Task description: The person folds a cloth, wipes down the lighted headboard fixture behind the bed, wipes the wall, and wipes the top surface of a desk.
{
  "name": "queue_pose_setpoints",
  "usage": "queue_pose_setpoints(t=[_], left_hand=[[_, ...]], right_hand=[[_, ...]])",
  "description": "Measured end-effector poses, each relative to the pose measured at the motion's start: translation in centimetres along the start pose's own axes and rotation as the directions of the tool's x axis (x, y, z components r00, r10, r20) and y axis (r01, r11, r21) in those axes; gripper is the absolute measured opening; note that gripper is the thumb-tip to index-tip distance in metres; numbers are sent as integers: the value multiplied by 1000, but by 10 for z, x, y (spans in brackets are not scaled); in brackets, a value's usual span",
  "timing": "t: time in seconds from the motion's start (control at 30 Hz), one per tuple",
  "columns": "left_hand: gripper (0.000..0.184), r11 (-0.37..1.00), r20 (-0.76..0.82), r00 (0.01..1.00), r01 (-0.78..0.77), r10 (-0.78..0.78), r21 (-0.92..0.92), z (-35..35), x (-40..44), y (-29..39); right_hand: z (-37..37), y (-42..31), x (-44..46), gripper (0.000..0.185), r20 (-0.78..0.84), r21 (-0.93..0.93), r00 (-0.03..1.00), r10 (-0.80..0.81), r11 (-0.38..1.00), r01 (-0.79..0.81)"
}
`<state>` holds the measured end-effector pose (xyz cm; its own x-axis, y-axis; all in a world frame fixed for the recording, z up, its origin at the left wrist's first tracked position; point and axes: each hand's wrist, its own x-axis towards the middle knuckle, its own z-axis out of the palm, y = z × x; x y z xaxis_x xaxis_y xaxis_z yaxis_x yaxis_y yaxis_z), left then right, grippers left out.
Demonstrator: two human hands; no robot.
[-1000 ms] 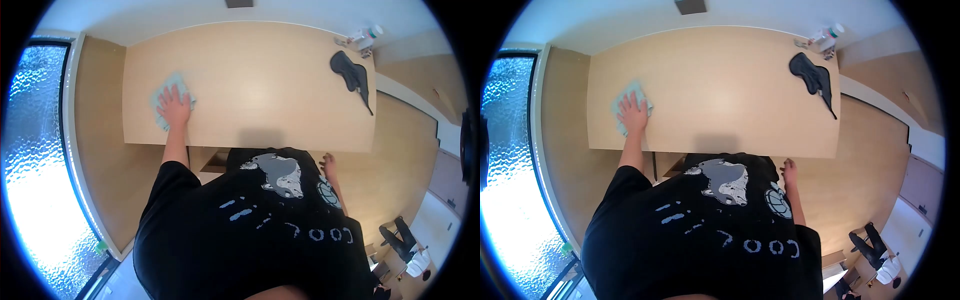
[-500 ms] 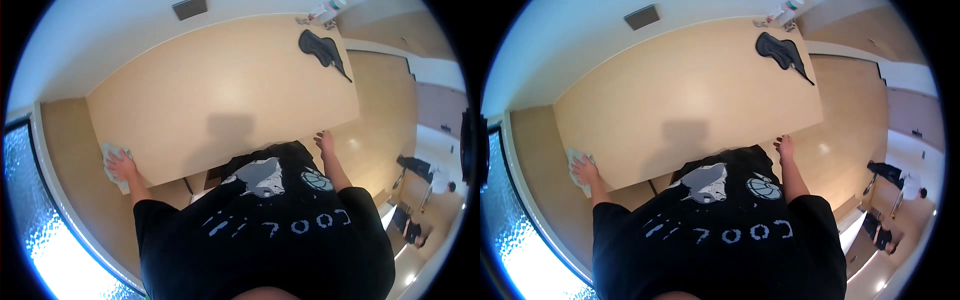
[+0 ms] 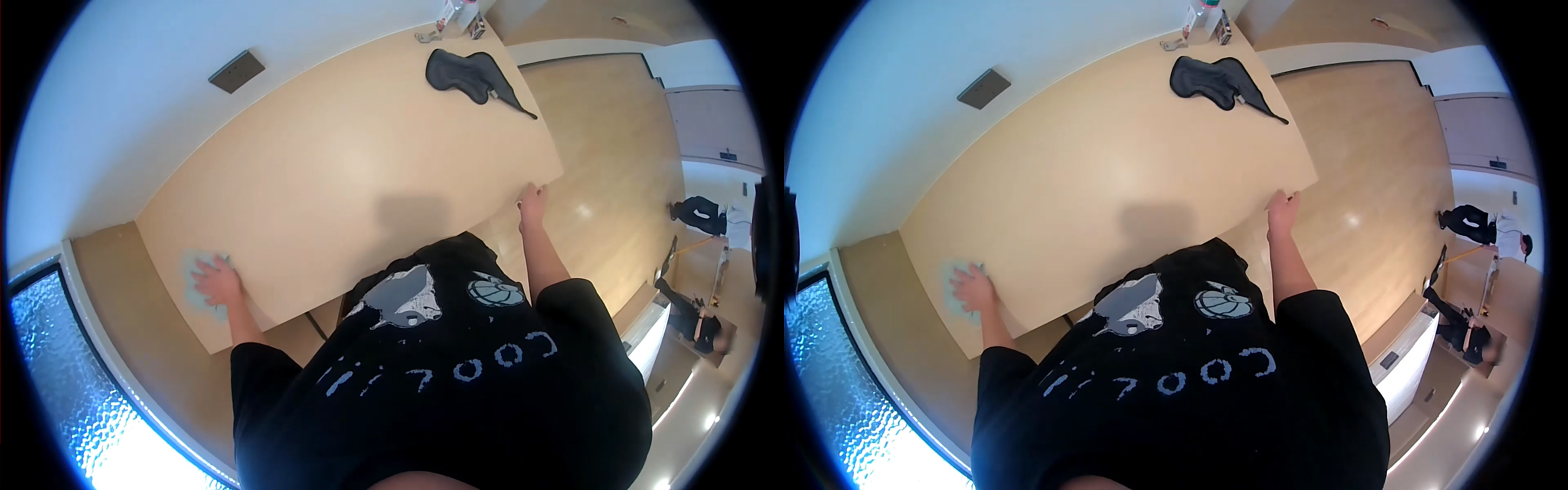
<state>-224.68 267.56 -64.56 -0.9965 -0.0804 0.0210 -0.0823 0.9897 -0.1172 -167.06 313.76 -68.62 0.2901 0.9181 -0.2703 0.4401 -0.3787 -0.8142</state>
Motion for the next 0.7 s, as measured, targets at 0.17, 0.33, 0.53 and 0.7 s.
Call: queue_pose_setpoints(t=[0.17, 0.33, 0.53, 0.7], left_hand=[[74, 889, -143, 879, -458, 454, 7, -11, -88, 110], [73, 626, -160, 627, -777, 762, -65, -50, -190, 228], [60, 398, -216, 428, -902, 878, -170, -78, -228, 343], [57, 330, -249, 369, -926, 895, -184, -86, -213, 425]], right_hand=[[1, -66, -33, 85, 143, -209, 990, -9, 977, 39], [13, 7, -2, 89, 160, -198, 954, -255, 938, 284], [-1, -11, -16, 89, 257, -195, 944, -206, 946, 259], [-5, -4, -16, 89, 252, -193, 938, -237, 938, 289]])
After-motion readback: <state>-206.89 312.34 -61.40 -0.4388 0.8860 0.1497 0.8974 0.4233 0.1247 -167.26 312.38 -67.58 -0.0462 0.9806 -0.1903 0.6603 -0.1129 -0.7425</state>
